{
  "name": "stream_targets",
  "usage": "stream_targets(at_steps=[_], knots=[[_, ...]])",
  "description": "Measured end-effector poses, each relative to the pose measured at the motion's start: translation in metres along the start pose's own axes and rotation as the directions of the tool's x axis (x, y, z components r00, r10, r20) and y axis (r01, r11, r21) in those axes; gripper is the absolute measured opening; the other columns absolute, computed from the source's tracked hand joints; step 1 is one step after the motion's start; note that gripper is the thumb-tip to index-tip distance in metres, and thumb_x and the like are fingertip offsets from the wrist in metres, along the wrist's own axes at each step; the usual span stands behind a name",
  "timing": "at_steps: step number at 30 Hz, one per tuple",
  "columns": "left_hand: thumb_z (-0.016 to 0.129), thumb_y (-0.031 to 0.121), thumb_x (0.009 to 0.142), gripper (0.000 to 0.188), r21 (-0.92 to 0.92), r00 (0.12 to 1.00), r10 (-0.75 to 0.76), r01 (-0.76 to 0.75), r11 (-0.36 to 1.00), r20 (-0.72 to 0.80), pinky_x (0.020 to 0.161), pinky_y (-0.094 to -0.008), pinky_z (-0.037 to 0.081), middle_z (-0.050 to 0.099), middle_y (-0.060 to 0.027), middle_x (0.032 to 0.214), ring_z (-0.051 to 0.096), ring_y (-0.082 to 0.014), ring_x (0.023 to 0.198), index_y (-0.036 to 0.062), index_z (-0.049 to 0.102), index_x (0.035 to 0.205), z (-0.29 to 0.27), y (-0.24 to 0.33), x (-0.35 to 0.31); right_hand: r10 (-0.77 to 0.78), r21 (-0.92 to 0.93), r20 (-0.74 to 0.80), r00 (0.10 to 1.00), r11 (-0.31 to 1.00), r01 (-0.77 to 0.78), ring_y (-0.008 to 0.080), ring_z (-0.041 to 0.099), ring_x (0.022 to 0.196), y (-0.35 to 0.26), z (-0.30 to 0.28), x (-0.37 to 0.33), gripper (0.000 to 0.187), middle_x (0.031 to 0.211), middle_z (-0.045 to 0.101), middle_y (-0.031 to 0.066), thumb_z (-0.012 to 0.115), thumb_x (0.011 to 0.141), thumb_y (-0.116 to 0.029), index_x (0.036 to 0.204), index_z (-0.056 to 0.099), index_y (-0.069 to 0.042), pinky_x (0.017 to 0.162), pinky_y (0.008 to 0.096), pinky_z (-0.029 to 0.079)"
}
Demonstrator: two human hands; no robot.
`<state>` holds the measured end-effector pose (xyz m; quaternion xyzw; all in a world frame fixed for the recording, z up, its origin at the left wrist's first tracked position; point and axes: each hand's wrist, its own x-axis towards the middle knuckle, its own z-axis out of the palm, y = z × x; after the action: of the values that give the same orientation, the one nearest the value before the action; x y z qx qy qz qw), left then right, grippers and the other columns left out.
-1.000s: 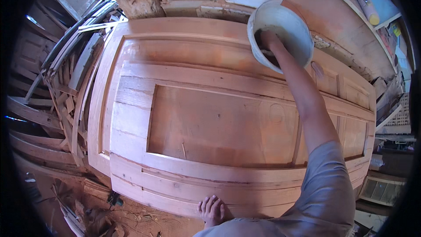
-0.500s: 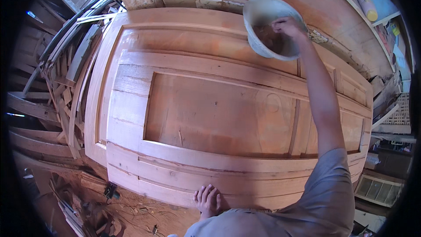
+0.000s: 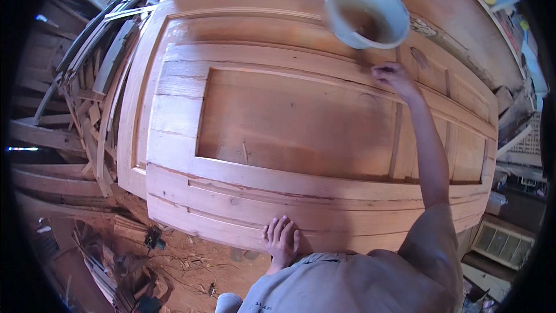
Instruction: The person applies glue to wooden joints using a small bottle, moves several wood planks, and rubs a paste-like substance onto a wooden door panel by hand.
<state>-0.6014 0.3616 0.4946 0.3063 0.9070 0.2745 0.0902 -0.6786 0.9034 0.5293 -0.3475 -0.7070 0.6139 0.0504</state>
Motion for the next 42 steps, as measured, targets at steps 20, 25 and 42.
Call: stream_targets(at_steps=[20, 25, 42], knots=[[0.064, 0.027, 0.082, 0.028, -0.008, 1.000, 0.026, -0.026, 1.000, 0.006, 0.105, -0.0435, 0.026, 0.058, -0.0046, 0.122, 0.047, -0.0259, 0.121, 0.0140, 0.064, 0.106, 0.001, -0.001, 0.001, -0.235, -0.682, 0.328, 0.915, 0.611, 0.402, 0.0249, 0.064, 0.074, -0.016, 0.040, 0.011, 0.010, 0.080, 0.066, 0.0154, 0.062, 0.076, 0.000, 0.085, 0.066, 0.000, 0.069, 0.0350, 0.050], [0.065, 0.027, 0.082, 0.027, -0.017, 1.000, 0.019, -0.018, 1.000, 0.010, 0.105, -0.0436, 0.026, 0.058, -0.0043, 0.122, 0.046, -0.0253, 0.121, 0.0146, 0.064, 0.106, -0.001, 0.000, 0.002, -0.273, -0.656, 0.339, 0.900, 0.617, 0.434, 0.0257, 0.065, 0.075, -0.012, 0.046, 0.017, 0.010, 0.082, 0.066, 0.0158, 0.061, 0.076, -0.001, 0.085, 0.065, 0.000, 0.069, 0.0354, 0.050], [0.065, 0.027, 0.081, 0.028, -0.003, 1.000, 0.026, -0.026, 1.000, -0.003, 0.105, -0.0444, 0.026, 0.059, -0.0050, 0.122, 0.047, -0.0268, 0.120, 0.0145, 0.064, 0.106, 0.001, 0.000, 0.000, -0.272, -0.639, 0.314, 0.910, 0.649, 0.414, 0.0262, 0.063, 0.070, -0.027, 0.070, 0.023, 0.013, 0.076, 0.064, 0.0164, 0.058, 0.074, 0.001, 0.086, 0.062, 0.001, 0.065, 0.0359, 0.048]])
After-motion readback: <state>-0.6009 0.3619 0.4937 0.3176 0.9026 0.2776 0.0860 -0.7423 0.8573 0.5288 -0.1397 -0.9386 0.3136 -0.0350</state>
